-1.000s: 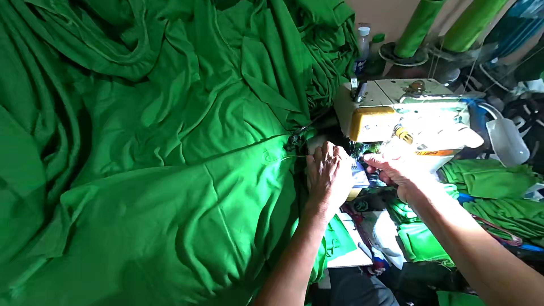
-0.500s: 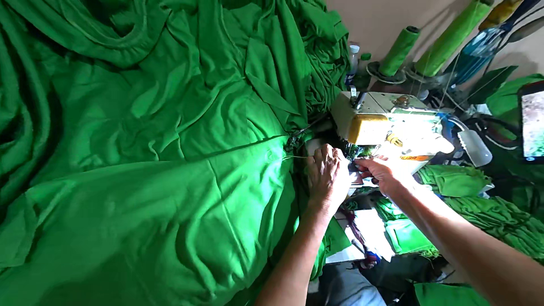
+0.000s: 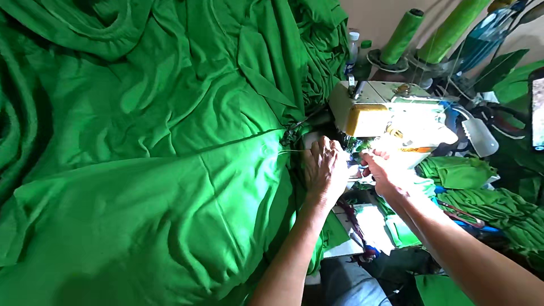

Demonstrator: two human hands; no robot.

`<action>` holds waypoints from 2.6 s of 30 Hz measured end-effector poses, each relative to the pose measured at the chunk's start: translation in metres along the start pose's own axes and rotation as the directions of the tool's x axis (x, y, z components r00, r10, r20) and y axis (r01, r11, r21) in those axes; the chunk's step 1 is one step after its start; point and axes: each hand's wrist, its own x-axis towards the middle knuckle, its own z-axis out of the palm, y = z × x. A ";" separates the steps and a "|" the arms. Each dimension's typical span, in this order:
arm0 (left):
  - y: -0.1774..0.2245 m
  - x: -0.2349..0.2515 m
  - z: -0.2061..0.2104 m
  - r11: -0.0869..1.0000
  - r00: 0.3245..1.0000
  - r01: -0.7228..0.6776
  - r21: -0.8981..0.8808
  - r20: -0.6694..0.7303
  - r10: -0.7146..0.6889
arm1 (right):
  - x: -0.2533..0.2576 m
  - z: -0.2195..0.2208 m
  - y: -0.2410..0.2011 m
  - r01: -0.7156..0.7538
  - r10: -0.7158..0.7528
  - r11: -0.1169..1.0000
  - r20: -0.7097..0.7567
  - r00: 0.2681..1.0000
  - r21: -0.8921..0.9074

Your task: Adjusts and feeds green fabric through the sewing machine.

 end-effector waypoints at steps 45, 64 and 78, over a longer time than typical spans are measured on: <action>0.000 -0.001 0.003 0.993 0.991 0.119 0.025 -0.067 -0.117 | 0.002 -0.019 0.012 0.064 -0.064 0.998 0.191 0.980 0.008; -0.057 -0.085 -0.079 0.974 0.907 0.213 -0.077 -0.355 -0.227 | -0.002 -0.028 0.019 0.181 -0.153 0.981 0.304 0.940 -0.069; -0.099 -0.233 -0.130 0.897 0.763 0.350 -0.271 -0.473 -0.441 | -0.015 -0.074 0.003 0.063 -0.090 0.995 0.443 0.892 0.074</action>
